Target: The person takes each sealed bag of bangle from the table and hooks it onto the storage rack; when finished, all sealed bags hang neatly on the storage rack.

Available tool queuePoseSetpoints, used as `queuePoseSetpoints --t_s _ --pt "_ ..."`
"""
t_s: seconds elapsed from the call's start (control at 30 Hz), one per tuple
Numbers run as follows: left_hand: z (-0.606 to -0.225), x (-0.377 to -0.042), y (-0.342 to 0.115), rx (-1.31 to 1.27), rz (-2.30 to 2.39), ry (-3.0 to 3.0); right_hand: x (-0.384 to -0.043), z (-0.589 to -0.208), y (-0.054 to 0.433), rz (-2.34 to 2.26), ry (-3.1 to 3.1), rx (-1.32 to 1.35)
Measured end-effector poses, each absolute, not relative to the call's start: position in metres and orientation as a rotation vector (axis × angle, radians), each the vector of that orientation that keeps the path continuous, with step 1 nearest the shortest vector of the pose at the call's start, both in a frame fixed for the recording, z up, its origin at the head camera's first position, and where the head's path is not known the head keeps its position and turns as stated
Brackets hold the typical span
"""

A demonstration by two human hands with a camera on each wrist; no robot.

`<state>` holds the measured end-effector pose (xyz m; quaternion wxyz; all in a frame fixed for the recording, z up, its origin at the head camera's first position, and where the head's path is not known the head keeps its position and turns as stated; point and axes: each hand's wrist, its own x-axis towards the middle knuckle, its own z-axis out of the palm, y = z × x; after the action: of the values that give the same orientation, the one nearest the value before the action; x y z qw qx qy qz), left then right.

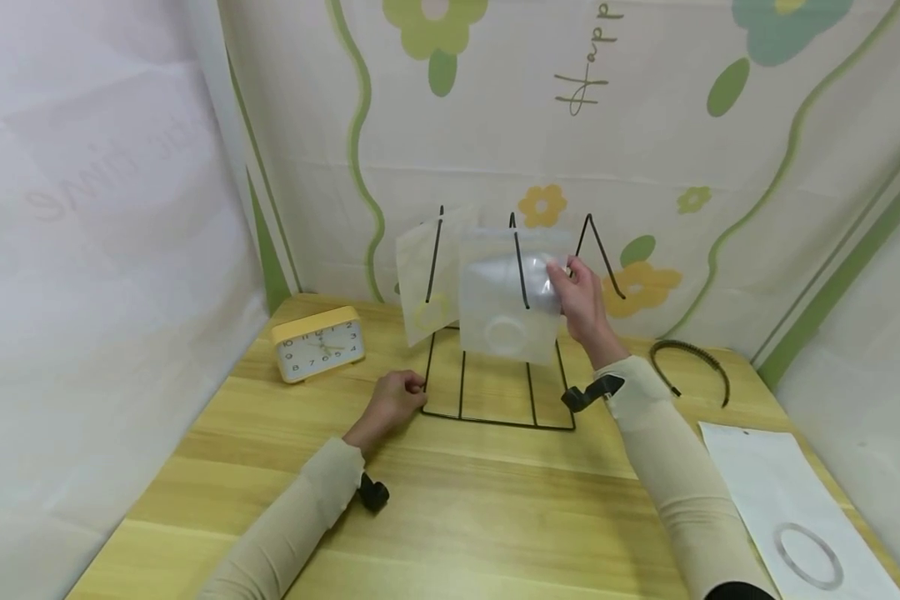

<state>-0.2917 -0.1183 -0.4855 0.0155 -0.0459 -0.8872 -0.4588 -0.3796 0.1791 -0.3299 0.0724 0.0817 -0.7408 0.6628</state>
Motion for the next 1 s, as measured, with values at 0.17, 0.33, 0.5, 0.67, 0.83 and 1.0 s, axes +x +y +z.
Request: queuePoseSetpoints --t_s 0.17,0.33,0.5,0.67,0.83,1.0 --pt "-0.485 -0.292 -0.119 -0.131 -1.416 -2.763 -0.387 -0.329 0.176 1.978 -2.225 0.231" --pt "-0.485 -0.291 -0.117 -0.127 -1.438 -2.756 -0.394 -0.329 0.175 1.963 -2.242 0.232" --pt "-0.485 -0.291 -0.117 -0.099 -1.441 -2.77 -0.401 -0.331 0.174 2.026 -2.193 0.218" --pt "-0.484 -0.29 -0.118 -0.094 -1.443 -2.762 -0.406 -0.332 0.171 2.029 -2.183 0.194" --pt "-0.484 -0.29 -0.117 -0.122 -1.441 -2.755 -0.41 -0.331 0.169 2.002 -2.199 0.156" --pt "-0.485 -0.29 -0.118 -0.103 -1.459 -2.759 -0.412 -0.328 0.167 2.006 -2.218 0.111"
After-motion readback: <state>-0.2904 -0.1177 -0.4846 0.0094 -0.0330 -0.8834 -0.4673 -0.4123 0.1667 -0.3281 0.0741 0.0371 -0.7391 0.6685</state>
